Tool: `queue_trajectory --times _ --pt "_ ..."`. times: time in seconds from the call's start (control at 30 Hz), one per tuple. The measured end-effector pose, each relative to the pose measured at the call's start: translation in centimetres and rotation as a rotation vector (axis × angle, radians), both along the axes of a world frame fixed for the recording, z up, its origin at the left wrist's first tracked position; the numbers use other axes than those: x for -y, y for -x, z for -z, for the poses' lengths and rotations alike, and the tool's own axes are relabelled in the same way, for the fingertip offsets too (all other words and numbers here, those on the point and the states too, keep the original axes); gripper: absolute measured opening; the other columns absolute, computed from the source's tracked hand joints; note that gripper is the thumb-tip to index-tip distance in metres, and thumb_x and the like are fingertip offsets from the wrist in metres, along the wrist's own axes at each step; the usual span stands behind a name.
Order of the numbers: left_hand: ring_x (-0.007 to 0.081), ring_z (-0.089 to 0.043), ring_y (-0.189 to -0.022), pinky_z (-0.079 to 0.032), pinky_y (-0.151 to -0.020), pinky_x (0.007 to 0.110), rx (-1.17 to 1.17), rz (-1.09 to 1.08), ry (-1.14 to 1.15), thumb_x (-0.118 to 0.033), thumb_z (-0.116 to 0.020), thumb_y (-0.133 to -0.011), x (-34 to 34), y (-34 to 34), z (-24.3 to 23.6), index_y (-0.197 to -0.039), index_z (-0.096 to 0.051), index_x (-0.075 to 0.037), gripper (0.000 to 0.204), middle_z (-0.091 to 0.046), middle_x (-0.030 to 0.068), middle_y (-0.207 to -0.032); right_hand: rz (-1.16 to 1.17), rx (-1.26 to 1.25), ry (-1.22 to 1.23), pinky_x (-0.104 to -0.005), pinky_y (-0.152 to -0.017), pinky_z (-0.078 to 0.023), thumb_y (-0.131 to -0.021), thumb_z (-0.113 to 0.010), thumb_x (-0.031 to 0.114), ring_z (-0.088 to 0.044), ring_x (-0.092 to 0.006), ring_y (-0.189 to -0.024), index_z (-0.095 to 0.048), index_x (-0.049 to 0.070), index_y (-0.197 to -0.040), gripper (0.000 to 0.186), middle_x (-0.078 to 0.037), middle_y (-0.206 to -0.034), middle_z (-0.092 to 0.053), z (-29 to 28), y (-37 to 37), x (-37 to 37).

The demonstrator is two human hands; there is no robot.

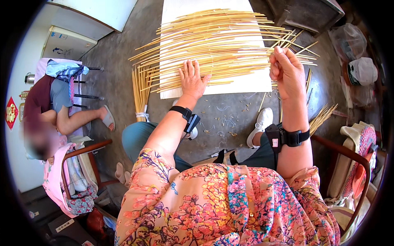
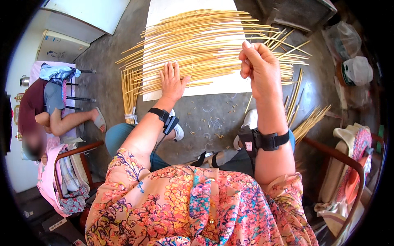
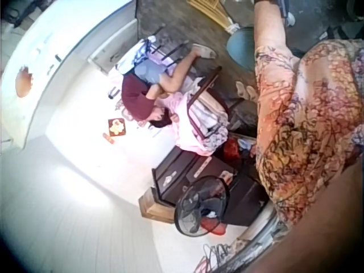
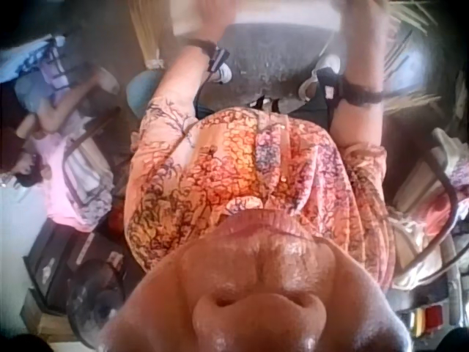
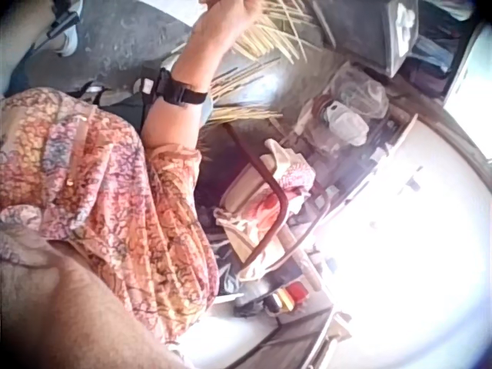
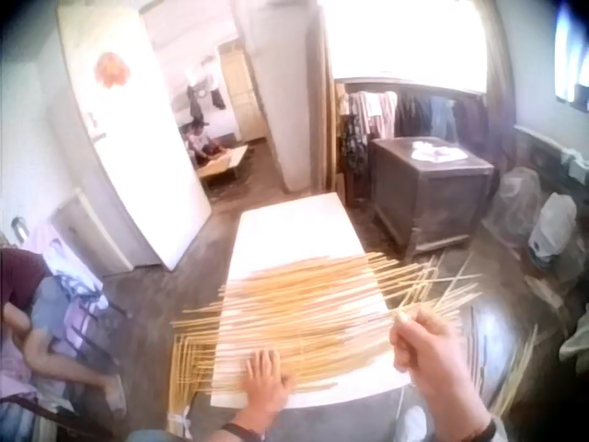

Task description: The person weaves bamboo sticks together using white string, repeatedly looping and tying the string around groups of sticks on a white table.

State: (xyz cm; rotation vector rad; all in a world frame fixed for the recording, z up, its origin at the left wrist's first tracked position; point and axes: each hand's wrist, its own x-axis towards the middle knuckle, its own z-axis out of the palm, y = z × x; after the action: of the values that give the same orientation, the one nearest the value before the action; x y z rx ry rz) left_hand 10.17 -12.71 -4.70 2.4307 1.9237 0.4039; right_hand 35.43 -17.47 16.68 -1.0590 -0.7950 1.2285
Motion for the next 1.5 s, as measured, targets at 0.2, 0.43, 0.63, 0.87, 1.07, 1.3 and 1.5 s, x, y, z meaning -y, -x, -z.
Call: queue_trajectory --times 0.2,0.43,0.63,0.87,1.07,1.3,1.5 --pt "0.0397 -0.01 -0.139 -0.007 -0.11 0.055 -0.016 -0.084 0.071 -0.06 -0.035 -0.09 0.0 -0.6 0.2 -0.143 -0.023 0.001 0.081 -0.017 0.0267 -0.148 0.017 -0.037 0.008 -0.02 -0.041 -0.037 -0.089 -0.063 0.021 -0.046 -0.0067 -0.047 -0.055 0.007 -0.075 0.021 -0.002 -0.067 -0.056 0.5 0.4 -0.3" --pt "0.0416 -0.015 -0.137 -0.013 -0.109 0.057 0.092 -0.112 0.093 -0.053 -0.047 -0.088 -0.8 0.7 -1.3 -0.142 -0.024 0.002 0.081 -0.019 0.0279 -0.146 0.003 -0.109 -0.025 -0.02 -0.045 -0.04 -0.088 -0.064 0.018 -0.048 -0.0066 -0.051 -0.056 0.006 -0.078 0.017 -0.002 -0.069 -0.057 0.9 0.3 -1.2" --pt "0.0357 -0.051 -0.114 -0.042 -0.096 0.039 0.411 -0.146 0.137 -0.024 -0.067 -0.08 -5.9 6.5 -8.1 -0.118 -0.056 0.0 0.046 -0.053 0.0232 -0.123 -0.044 -0.136 -0.06 -0.0215 -0.054 -0.05 -0.088 -0.063 0.013 -0.056 -0.0085 -0.058 -0.06 0.005 -0.087 0.009 -0.004 -0.075 -0.061 1.4 0.5 -1.4" --pt "0.0118 -0.059 -0.072 -0.047 -0.068 0.025 0.587 0.053 0.4 -0.013 -0.064 -0.082 -9.8 7.7 -12.1 -0.095 -0.067 -0.001 0.019 -0.066 0.0066 -0.081 -0.063 0.058 -0.057 -0.0237 -0.057 -0.051 -0.091 -0.057 0.012 -0.059 -0.01 -0.062 -0.058 0.004 -0.094 0.009 -0.005 -0.08 -0.062 1.2 0.3 -0.2" --pt "0.0155 -0.061 -0.071 -0.048 -0.068 0.028 0.406 0.361 0.381 -0.015 -0.063 -0.08 -9.9 4.3 -10.2 -0.088 -0.069 -0.005 0.014 -0.067 0.0073 -0.078 -0.092 0.131 -0.157 -0.0229 -0.051 -0.047 -0.094 -0.053 0.02 -0.056 -0.0093 -0.057 -0.054 0.008 -0.098 0.013 -0.005 -0.076 -0.061 -3.5 3.1 -0.9" --pt "0.0275 -0.062 -0.072 -0.049 -0.064 0.036 0.433 0.4 0.217 -0.014 -0.062 -0.075 -5.8 0.0 -7.7 -0.079 -0.067 -0.008 0.009 -0.066 0.0097 -0.079 -0.134 0.199 0.181 -0.0233 -0.048 -0.048 -0.095 -0.051 0.024 -0.056 -0.0103 -0.054 -0.05 0.009 -0.097 0.015 -0.007 -0.074 -0.061 0.5 4.2 -1.1" --pt "0.0191 -0.062 -0.064 -0.049 -0.059 0.029 0.559 0.29 0.15 -0.005 -0.064 -0.072 -3.2 0.5 -8.9 -0.08 -0.065 -0.005 0.007 -0.065 0.0085 -0.075 -0.087 0.231 0.372 -0.0228 -0.047 -0.045 -0.094 -0.053 0.022 -0.053 -0.0093 -0.053 -0.051 0.007 -0.098 0.015 -0.004 -0.071 -0.058 1.2 5.0 0.9"
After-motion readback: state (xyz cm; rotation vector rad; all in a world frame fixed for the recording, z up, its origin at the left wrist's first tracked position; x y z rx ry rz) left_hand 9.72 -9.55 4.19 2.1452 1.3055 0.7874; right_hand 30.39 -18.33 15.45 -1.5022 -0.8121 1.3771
